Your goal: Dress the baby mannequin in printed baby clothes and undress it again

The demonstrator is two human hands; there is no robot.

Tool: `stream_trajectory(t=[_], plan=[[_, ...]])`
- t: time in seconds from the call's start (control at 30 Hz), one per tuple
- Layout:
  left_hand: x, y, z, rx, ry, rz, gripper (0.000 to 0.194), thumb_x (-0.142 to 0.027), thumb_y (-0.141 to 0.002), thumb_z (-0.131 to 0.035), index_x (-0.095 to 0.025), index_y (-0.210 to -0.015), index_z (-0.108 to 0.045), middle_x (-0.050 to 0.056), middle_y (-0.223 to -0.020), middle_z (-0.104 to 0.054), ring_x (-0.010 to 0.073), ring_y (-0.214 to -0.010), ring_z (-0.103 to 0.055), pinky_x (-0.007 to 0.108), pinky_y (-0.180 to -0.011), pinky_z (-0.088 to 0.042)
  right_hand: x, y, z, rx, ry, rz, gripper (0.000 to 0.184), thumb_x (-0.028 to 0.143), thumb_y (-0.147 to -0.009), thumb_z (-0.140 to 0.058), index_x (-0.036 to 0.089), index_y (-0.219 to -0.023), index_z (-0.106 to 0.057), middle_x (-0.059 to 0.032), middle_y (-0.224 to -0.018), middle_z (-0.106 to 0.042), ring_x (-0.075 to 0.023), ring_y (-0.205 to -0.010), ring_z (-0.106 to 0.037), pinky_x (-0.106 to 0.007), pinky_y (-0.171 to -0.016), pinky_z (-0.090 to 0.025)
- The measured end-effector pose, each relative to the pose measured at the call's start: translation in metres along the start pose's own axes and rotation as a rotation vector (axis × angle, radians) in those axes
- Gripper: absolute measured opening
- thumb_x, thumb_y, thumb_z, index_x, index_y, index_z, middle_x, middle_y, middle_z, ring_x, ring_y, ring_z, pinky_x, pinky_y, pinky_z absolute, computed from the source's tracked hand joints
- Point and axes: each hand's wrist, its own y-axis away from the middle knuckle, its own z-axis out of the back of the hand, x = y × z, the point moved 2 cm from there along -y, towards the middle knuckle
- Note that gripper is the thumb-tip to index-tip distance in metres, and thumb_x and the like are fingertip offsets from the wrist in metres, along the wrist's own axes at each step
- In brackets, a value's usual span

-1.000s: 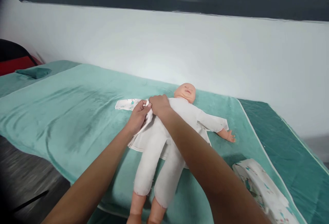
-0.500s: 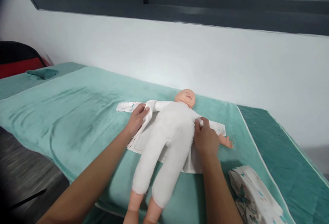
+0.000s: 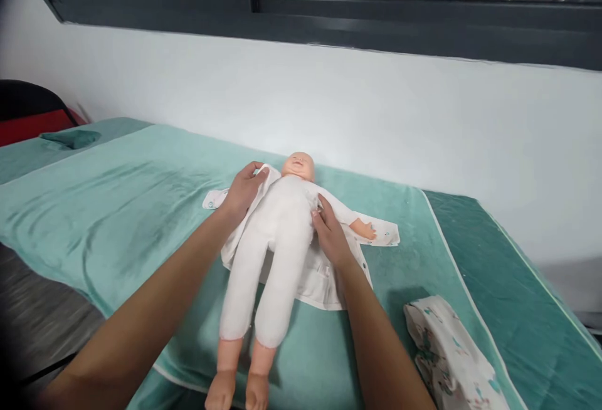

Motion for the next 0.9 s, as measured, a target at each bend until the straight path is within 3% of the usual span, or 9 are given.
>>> stream_trajectory(t=[0.13,0.23,0.33,0.43,0.5,0.57,0.63,0.77,0.9], plan=[[-0.007,-0.004,-0.005,0.018,-0.148,-0.025,0.014,-0.032,-0.091,-0.059,-0.021,-0.085,-0.064,-0.005,-0.059,-0.044,0.0113,-0.054,-0.037,0.025,-0.054,-0.027,-0.004,-0.005,-0.003,0.103,-0.023,0.021,0.076,0.069,-0.096,-0.044,0.027,-0.159,-0.036,-0.0059,-0.167,-0.033,-0.0224,-0.155,-0.028,-0.042,-0.128,-0.019],[-0.020,0.005,-0.012,0.051,-0.263,-0.053,0.014,-0.025,-0.089,-0.061,-0.019,-0.076,-0.064,-0.004,-0.060,-0.050,0.0119,-0.057,-0.041,0.026,-0.056,-0.029,-0.007,-0.003,-0.004,0.132,-0.040,0.024,0.079,0.071,-0.095,-0.043,0.027,-0.160,-0.032,-0.0044,-0.170,-0.025,-0.0208,-0.158,-0.021,-0.041,-0.129,-0.014],[-0.040,0.023,-0.018,0.232,-0.316,-0.033,0.017,-0.021,-0.085,-0.065,-0.017,-0.068,-0.065,0.000,-0.063,-0.059,0.0137,-0.059,-0.051,0.026,-0.057,-0.035,-0.008,0.000,-0.005,0.100,-0.033,0.042,0.076,0.067,-0.097,-0.043,0.026,-0.159,-0.034,-0.0056,-0.169,-0.030,-0.0210,-0.155,-0.027,-0.039,-0.128,-0.018],[-0.051,0.042,-0.023,0.466,-0.270,0.072,0.018,-0.031,-0.089,-0.062,-0.018,-0.080,-0.070,0.001,-0.063,-0.062,0.0149,-0.050,-0.055,0.027,-0.052,-0.038,-0.008,0.003,-0.006,0.040,0.003,0.021,0.070,0.062,-0.098,-0.045,0.023,-0.156,-0.040,-0.0096,-0.152,-0.054,-0.0240,-0.138,-0.051,-0.042,-0.119,-0.036],[-0.051,0.046,-0.023,0.443,-0.251,0.029,0.020,-0.032,-0.092,-0.057,-0.019,-0.086,-0.070,0.003,-0.074,-0.067,0.0164,-0.055,-0.061,0.028,-0.055,-0.043,-0.008,0.004,-0.003,-0.030,0.027,-0.016,0.065,0.058,-0.095,-0.050,0.021,-0.149,-0.049,-0.0092,-0.124,-0.071,-0.0254,-0.116,-0.064,-0.045,-0.107,-0.046],[-0.044,0.044,-0.022,0.278,-0.333,-0.121,0.019,-0.028,-0.094,-0.054,-0.020,-0.086,-0.070,0.004,-0.084,-0.071,0.0190,-0.069,-0.066,0.030,-0.065,-0.047,-0.008,0.005,0.005,-0.148,0.018,-0.035,0.054,0.054,-0.093,-0.052,0.019,-0.133,-0.062,-0.0065,-0.100,-0.075,-0.0243,-0.098,-0.068,-0.044,-0.097,-0.050],[-0.033,0.037,-0.022,0.161,-0.478,-0.257,0.018,-0.023,-0.094,-0.053,-0.021,-0.088,-0.070,0.005,-0.087,-0.072,0.0224,-0.083,-0.067,0.033,-0.077,-0.048,-0.010,0.006,0.021,-0.345,0.022,-0.033,0.042,0.049,-0.091,-0.052,0.019,-0.115,-0.068,-0.0064,-0.094,-0.075,-0.0230,-0.093,-0.067,-0.041,-0.095,-0.050],[-0.015,0.025,-0.037,0.277,-0.683,-0.387,0.019,-0.018,-0.094,-0.050,-0.021,-0.100,-0.069,0.009,-0.105,-0.074,0.0276,-0.104,-0.066,0.037,-0.090,-0.047,-0.024,0.007,0.057,-0.764,0.156,-0.127,0.035,0.041,-0.085,-0.054,0.019,-0.108,-0.067,-0.0107,-0.116,-0.070,-0.0240,-0.108,-0.062,-0.040,-0.098,-0.046],[-0.024,0.020,-0.064,0.420,-0.814,-0.431,0.021,-0.023,-0.097,-0.048,-0.020,-0.106,-0.067,0.013,-0.116,-0.071,0.0308,-0.117,-0.061,0.039,-0.093,-0.046,-0.046,0.001,0.070,-0.772,-0.080,-0.244,0.039,0.043,-0.080,-0.060,0.019,-0.111,-0.061,-0.0079,-0.112,-0.069,-0.0219,-0.103,-0.065,-0.037,-0.089,-0.053]])
